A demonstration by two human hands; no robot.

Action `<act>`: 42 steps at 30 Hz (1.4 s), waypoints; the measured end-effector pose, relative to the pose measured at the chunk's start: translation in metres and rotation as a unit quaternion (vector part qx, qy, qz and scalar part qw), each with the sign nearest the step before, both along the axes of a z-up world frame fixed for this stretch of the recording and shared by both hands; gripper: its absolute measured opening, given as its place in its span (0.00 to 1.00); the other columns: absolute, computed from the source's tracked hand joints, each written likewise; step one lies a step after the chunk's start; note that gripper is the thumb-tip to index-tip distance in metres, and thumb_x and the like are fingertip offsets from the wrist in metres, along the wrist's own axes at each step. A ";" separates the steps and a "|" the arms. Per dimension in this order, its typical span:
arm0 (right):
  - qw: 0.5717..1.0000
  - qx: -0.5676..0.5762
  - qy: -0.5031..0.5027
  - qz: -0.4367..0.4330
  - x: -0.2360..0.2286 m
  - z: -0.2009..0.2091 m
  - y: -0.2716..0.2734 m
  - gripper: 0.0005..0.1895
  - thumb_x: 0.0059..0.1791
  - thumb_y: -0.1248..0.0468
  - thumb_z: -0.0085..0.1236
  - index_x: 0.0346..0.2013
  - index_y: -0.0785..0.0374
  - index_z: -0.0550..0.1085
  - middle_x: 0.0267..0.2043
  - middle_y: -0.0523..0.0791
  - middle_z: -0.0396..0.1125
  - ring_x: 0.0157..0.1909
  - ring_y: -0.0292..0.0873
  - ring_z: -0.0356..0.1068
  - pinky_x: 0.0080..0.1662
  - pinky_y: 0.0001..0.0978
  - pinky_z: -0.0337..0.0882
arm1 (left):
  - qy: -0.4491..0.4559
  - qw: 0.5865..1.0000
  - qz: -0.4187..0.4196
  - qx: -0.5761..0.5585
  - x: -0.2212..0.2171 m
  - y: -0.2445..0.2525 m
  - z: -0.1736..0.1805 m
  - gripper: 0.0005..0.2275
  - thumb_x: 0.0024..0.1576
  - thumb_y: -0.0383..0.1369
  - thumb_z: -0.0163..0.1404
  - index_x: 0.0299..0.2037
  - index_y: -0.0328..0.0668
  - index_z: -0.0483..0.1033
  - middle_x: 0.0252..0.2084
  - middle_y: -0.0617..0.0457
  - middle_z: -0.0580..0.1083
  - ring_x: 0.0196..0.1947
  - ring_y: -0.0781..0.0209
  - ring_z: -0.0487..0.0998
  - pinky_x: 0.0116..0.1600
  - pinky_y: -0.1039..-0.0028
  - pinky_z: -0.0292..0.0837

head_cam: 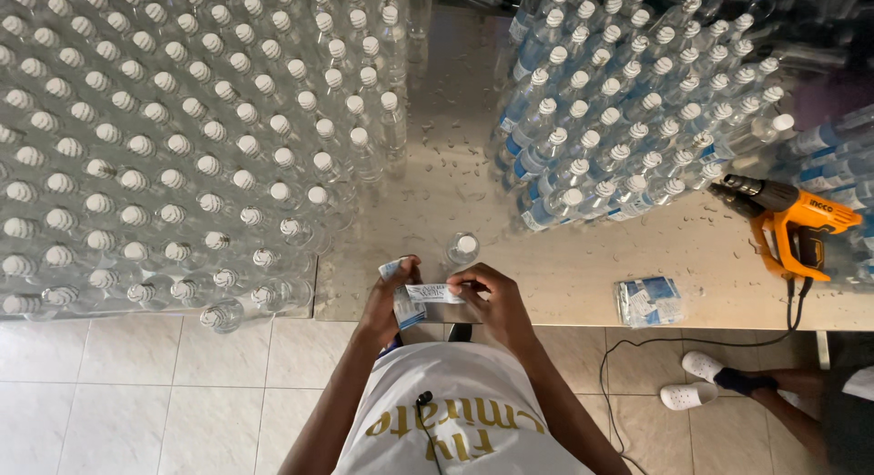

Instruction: The person stands at a table and repeatedly picks up clear plastic bottles. They apply a small rectangular label to the side of each bottle by hand, then place the labeled bottle into a growing stack on the table.

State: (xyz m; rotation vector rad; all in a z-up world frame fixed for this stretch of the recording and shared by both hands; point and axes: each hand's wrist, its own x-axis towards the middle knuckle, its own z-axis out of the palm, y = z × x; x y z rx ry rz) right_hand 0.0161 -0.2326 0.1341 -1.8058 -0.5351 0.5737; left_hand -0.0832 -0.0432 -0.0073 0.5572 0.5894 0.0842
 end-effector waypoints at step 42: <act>0.950 -0.053 -0.234 0.199 0.091 0.062 -0.029 0.11 0.55 0.59 0.66 0.39 0.60 0.72 0.67 0.50 0.69 0.67 0.57 0.73 0.65 0.54 0.72 | -0.178 0.876 -0.068 0.443 0.092 0.021 0.127 0.07 0.61 0.27 0.63 0.47 0.38 0.88 0.31 0.47 0.77 0.26 0.66 0.74 0.38 0.74 0.73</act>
